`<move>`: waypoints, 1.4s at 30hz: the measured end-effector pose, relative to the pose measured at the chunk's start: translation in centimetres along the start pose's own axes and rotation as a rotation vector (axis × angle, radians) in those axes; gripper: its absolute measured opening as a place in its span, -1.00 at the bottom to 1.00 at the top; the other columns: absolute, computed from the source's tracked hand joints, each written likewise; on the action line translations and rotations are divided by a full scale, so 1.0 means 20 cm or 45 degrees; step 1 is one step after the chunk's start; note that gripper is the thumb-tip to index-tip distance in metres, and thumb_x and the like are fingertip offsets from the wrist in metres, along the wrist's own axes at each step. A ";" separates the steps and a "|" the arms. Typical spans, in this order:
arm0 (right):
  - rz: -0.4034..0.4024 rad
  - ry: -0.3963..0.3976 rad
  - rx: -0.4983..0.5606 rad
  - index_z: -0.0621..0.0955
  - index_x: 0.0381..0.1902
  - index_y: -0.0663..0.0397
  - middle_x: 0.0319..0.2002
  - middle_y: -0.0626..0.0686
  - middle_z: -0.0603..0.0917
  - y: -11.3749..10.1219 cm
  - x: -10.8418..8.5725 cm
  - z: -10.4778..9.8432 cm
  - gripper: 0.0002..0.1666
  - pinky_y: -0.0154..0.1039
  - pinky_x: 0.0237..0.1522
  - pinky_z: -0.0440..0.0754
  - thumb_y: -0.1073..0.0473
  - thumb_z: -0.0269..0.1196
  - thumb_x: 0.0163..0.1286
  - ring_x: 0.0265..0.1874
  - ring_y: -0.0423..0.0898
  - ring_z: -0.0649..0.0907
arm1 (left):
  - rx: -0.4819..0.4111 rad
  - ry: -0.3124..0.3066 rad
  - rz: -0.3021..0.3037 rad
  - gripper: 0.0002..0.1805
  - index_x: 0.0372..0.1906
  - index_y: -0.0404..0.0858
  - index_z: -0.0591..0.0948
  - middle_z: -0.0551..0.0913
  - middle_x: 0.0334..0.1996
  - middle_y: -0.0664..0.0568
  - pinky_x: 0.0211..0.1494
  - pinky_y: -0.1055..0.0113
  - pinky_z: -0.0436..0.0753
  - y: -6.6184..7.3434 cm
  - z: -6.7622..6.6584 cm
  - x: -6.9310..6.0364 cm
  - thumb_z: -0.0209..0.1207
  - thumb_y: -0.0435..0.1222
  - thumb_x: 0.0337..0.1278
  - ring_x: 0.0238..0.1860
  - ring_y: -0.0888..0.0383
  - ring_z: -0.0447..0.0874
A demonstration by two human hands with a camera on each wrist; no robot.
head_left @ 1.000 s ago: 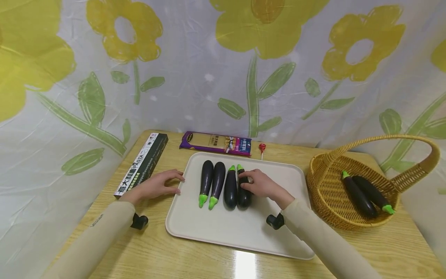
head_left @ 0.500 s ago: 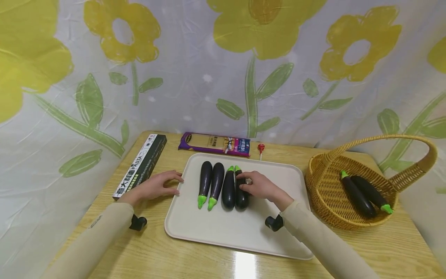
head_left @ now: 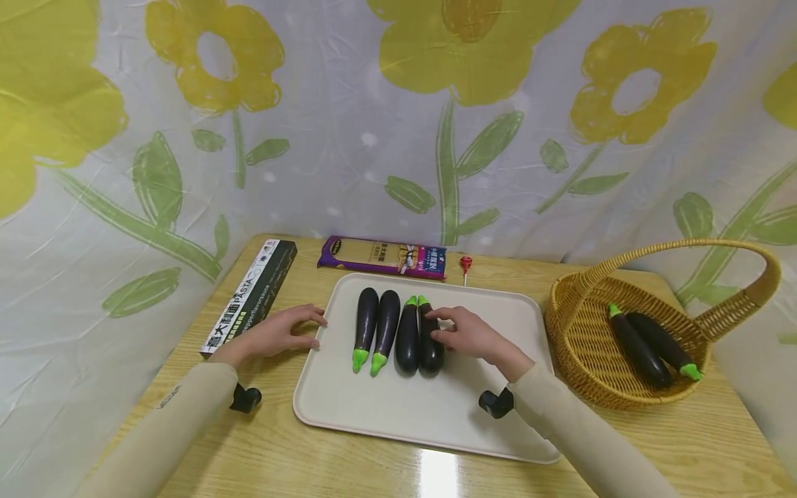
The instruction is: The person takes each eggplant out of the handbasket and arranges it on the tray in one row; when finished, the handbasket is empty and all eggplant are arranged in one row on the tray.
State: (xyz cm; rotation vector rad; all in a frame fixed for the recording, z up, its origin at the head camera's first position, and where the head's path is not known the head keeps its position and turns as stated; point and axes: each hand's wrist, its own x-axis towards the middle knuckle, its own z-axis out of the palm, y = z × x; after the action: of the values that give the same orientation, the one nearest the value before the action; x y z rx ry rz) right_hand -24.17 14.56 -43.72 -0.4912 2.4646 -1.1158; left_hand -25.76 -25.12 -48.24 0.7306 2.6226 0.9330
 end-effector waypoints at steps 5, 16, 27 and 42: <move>-0.051 -0.016 0.043 0.50 0.28 0.15 0.29 0.30 0.43 0.00 -0.10 -0.01 -0.51 -0.25 -0.33 0.64 0.21 0.21 0.41 -0.33 0.00 0.70 | 0.007 -0.006 -0.004 -0.54 0.15 -0.10 0.59 0.39 0.35 -0.16 0.48 -0.19 0.05 -0.01 0.00 0.01 0.33 -0.09 0.16 0.47 -0.26 0.06; -0.177 0.061 0.039 0.51 0.26 0.01 0.21 0.15 0.48 0.02 -0.39 -0.04 -0.54 -0.26 -0.12 0.66 0.10 0.23 0.43 0.02 0.02 0.64 | 0.021 -0.007 -0.001 -0.55 0.14 -0.10 0.59 0.39 0.35 -0.17 0.47 -0.20 0.07 -0.02 0.00 0.01 0.33 -0.07 0.16 0.46 -0.27 0.07; -0.226 0.117 0.013 0.49 0.24 -0.05 0.24 0.11 0.46 0.00 -0.65 -0.18 -0.56 -0.21 -0.01 0.64 0.05 0.21 0.45 0.04 0.07 0.62 | 0.003 -0.017 -0.009 -0.53 0.15 -0.12 0.59 0.38 0.36 -0.19 0.47 -0.20 0.07 -0.01 0.00 0.01 0.33 -0.09 0.16 0.46 -0.27 0.07; -0.034 0.107 -0.275 0.51 0.25 -0.01 0.10 0.03 0.61 0.16 -0.87 -0.58 -0.56 -0.27 -0.13 0.62 -0.01 0.15 0.49 0.00 -0.09 0.60 | 0.009 -0.010 0.016 -0.53 0.15 -0.16 0.58 0.39 0.35 -0.20 0.47 -0.19 0.09 -0.01 0.00 0.01 0.34 -0.12 0.16 0.45 -0.27 0.09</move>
State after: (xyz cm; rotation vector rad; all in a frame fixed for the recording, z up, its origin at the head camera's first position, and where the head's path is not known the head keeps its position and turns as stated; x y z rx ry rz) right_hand -15.24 32.07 -35.59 -0.5518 2.6752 -0.9008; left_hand -26.01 -25.11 -48.43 0.7518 2.6189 0.9224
